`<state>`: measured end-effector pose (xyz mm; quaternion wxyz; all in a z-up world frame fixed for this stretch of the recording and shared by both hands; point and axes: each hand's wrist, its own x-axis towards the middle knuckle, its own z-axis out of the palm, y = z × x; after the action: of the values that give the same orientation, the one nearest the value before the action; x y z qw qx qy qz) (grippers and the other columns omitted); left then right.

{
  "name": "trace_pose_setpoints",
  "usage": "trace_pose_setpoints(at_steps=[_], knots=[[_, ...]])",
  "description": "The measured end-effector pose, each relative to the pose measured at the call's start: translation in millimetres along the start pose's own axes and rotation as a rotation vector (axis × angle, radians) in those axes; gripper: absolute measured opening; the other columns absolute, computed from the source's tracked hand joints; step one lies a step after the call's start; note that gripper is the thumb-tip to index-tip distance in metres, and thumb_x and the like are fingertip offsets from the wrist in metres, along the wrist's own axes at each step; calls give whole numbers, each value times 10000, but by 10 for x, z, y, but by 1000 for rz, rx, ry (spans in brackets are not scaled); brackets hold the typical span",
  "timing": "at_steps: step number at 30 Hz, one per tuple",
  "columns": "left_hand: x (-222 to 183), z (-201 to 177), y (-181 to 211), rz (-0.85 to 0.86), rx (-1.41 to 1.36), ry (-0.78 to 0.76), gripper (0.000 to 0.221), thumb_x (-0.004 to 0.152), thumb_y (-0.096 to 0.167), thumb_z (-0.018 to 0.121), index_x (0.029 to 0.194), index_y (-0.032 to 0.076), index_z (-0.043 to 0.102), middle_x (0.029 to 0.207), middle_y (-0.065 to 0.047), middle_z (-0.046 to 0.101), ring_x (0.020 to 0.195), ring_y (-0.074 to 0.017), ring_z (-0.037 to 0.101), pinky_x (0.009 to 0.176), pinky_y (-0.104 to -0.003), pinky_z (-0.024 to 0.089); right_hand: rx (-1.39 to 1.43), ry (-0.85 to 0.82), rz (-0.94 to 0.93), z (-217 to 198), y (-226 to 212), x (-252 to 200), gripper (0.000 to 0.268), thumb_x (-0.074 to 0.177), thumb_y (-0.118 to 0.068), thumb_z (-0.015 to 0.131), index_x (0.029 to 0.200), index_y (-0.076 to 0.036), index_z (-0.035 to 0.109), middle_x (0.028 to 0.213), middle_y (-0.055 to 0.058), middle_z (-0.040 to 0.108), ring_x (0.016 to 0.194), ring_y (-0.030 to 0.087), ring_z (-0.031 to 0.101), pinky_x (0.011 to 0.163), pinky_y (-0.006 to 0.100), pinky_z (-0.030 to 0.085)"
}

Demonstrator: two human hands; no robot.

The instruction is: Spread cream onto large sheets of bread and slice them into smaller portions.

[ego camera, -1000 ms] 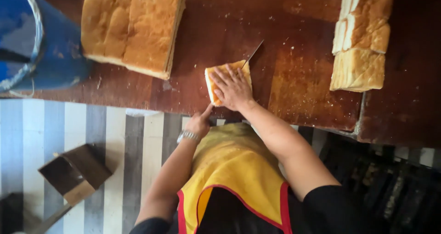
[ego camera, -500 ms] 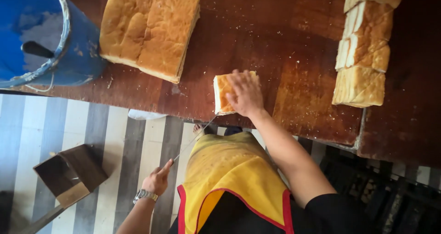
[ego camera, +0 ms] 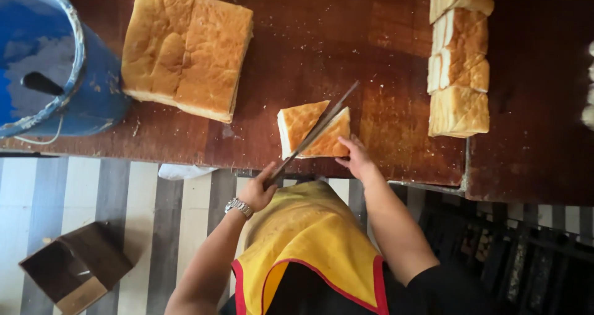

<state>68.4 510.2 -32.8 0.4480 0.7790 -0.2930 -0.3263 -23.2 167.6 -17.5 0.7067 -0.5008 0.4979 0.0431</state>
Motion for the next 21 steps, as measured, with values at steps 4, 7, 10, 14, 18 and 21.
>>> trace_pose_setpoints(at_steps=[4, 7, 10, 14, 18, 21], knots=[[410, 85, -97, -118, -90, 68, 471, 880, 202, 685, 1347, 195, 629, 831, -184, 730, 733, -322, 732, 708, -410, 569, 124, -68, -50, 187, 65, 94, 594, 858, -334, 709, 1410, -252, 506, 1368, -32, 596, 1273, 197, 542, 1046, 555, 428], [1026, 74, -156, 104, -137, 242, 143, 918, 151, 750, 1004, 44, 709, 792, -109, 671, 687, -229, 640, 642, -374, 520, 144, -141, -94, 344, 103, 203, 577, 884, -304, 708, 1423, -245, 509, 1372, 14, 604, 1283, 210, 548, 1054, 537, 435], [1539, 71, -63, 0, -407, 157, 129, 966, 138, 721, 1036, 29, 709, 832, -18, 671, 735, -124, 605, 667, -298, 495, 98, -129, -102, 447, 122, 198, 591, 868, -316, 700, 1423, -276, 500, 1390, 13, 600, 1290, 227, 558, 1030, 541, 455], [1767, 171, 206, -206, -610, 25, 183, 980, 157, 670, 1138, 69, 701, 869, 30, 679, 704, -83, 585, 615, -247, 467, -32, -37, 98, 320, 31, 45, 684, 812, -473, 711, 1438, -296, 498, 1444, -2, 547, 1319, 266, 500, 991, 535, 467], [1727, 506, 575, -253, -597, -98, 247, 983, 158, 644, 1212, 94, 709, 888, 81, 702, 681, -26, 579, 582, -216, 448, -11, -58, 333, -149, -139, -316, 688, 827, -546, 672, 1437, -351, 419, 1471, 2, 486, 1317, 363, 473, 970, 515, 482], [1713, 986, 964, -276, -625, -181, 244, 998, 170, 643, 1214, 101, 734, 776, 77, 606, 569, -30, 447, 497, -219, 338, 220, -42, 295, -824, 232, -178, 622, 851, -460, 698, 1390, -292, 439, 1412, 54, 535, 1247, 376, 543, 937, 529, 517]])
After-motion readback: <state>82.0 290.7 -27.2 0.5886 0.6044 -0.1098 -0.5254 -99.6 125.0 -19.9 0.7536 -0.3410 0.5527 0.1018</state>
